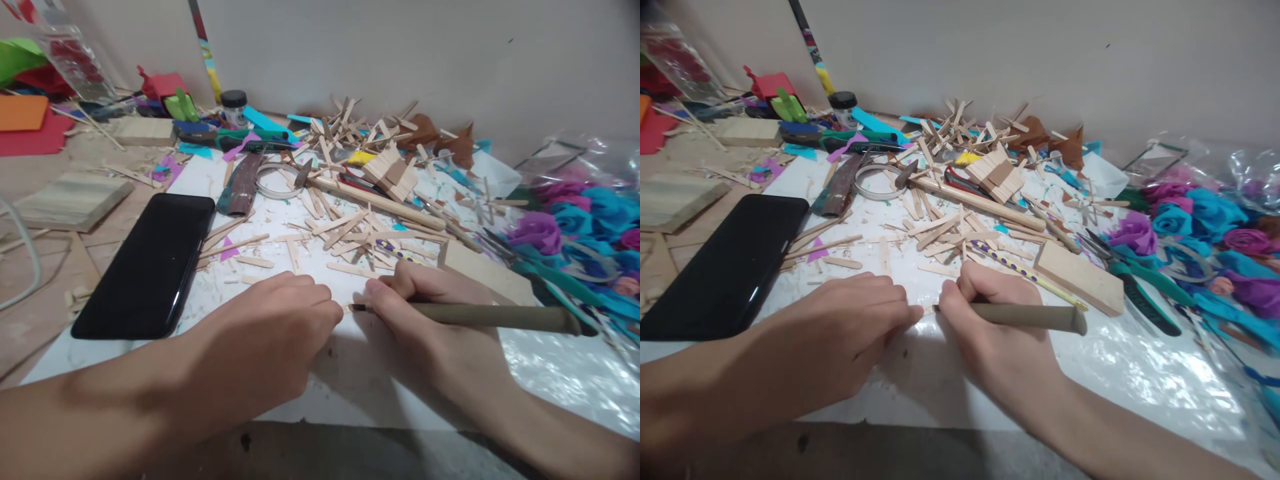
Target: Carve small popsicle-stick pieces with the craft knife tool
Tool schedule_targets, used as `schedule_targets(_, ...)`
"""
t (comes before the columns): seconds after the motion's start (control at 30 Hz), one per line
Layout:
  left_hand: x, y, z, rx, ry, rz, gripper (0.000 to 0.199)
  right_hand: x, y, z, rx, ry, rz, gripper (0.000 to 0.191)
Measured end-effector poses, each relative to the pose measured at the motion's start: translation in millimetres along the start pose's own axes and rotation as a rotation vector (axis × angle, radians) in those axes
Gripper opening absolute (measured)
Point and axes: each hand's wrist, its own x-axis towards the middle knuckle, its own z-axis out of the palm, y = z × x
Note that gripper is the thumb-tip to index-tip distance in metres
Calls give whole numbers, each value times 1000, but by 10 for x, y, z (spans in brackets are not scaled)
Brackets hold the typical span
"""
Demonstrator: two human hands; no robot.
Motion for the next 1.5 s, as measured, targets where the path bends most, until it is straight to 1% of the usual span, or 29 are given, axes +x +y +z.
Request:
schedule_targets(0.13, -10, -5, 38, 35, -1, 17, 20, 2, 0, 0, 3, -26, -2, 48)
schedule_targets(0.3, -26, 1, 70, 54, 47, 63, 23, -8, -9, -3, -32, -44, -8, 47)
schedule_targets(0.47, -35, 28, 61, 101, 65, 72, 21, 35, -16, -17, 46, -10, 86, 48)
schedule_targets(0.6, -27, 28, 61, 67, 56, 45, 23, 44, -25, -11, -25, -53, 15, 48)
schedule_targets(0.67, -19, 24, 68, 62, 50, 38, 23, 29, -22, -1, -32, -37, -10, 48)
schedule_targets(0.73, -14, 21, 77, 63, 40, 42, 22, 14, -18, 4, -28, -32, -12, 48)
schedule_targets(0.83, -17, 19, 84, 67, 27, 54, 21, 13, -17, -9, -45, -58, -11, 48)
schedule_targets(0.9, -29, 18, 85, 83, 25, 62, 22, 31, -20, -26, -39, -94, 16, 48)
schedule_targets(1.03, -52, 21, 79, 150, 33, 86, 25, 73, -42, -45, 37, -84, 95, 48)
schedule_targets(1.2, -32, 30, 70, 159, 36, 96, 22, 53, -71, -25, -62, -81, 20, 47)
schedule_targets(1.37, -29, 26, 80, 155, 45, 99, 22, 6, -37, 0, -39, -43, 5, 48)
schedule_targets(1.43, -34, 21, 80, 153, 43, 101, 23, 16, -16, -1, -9, -67, 37, 48)
schedule_targets(1.5, -37, 19, 75, 145, 29, 94, 23, 37, -1, -7, 60, -75, 121, 49)
